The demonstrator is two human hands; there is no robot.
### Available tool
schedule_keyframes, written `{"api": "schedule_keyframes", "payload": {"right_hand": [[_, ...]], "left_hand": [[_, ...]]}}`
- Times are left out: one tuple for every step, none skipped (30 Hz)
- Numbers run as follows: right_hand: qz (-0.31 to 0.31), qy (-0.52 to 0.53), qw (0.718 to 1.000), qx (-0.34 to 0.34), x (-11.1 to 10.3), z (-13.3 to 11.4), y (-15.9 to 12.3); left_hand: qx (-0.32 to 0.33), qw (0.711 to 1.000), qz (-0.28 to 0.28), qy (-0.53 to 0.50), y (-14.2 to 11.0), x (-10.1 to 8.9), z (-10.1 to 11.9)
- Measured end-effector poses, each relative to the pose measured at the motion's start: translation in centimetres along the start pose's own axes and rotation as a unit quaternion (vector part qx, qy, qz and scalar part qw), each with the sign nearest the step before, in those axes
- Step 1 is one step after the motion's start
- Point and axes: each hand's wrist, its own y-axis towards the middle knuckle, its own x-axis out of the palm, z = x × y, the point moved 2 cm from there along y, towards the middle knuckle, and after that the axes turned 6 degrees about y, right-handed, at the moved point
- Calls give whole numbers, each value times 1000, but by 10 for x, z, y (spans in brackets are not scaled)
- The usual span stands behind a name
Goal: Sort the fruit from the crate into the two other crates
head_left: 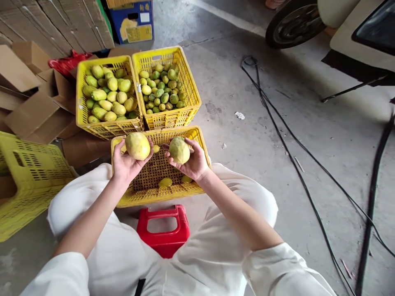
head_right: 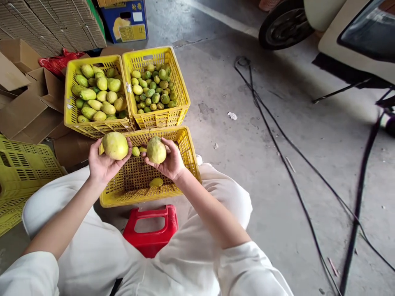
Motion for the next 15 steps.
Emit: {"api": "schedule_keyframes", "payload": {"right_hand": [[2, -6, 1000, -9, 3, -1, -1], [0, -13, 1000, -21, 5, -3, -2], [-5, -20, 999, -33, 7, -5, -3], [-9, -27, 999, -44, 9, -7, -4], [-12, -33, 998, -51, 9, -8, -4], [-13, -36, 998, -53, 8, -9, -4], [-12, -37, 998, -52, 6, -9, -4], [-10, -35, 998, -49, 3, -9, -3], [-7, -31, 998, -47, 1, -8, -2], [-4, -27, 999, -46, -1, -8, -2], [-1, -23, 999, -46, -3, -7, -1], [3, -23, 999, -48, -4, -7, -1], [6, -26, 998, -50, -4, -7, -2], [9, -31, 998, -53, -2, -7, -3], [9, -38, 998, -57, 0, -8, -4]], "left_hand": [[7, 1000, -7, 8, -1, 0, 0], [19, 1000, -12, 18, -1, -1, 1], [31, 999, -16, 30, -1, -2, 1], [40, 998, -23, 44, 0, -3, 1], [46, 997, -30, 60, 1, -4, 0], [47, 995, -36, 75, 2, -5, -1], [46, 995, -38, 84, 3, -6, -2], [42, 994, -40, 88, 5, -7, -3], [37, 995, -41, 87, 5, -8, -4], [33, 995, -42, 84, 6, -9, -4], [28, 995, -44, 82, 6, -9, -5], [24, 995, -46, 81, 5, -9, -5], [21, 995, -47, 82, 4, -9, -6], [18, 995, -46, 83, 3, -9, -5], [17, 996, -44, 82, 2, -9, -5]]}}
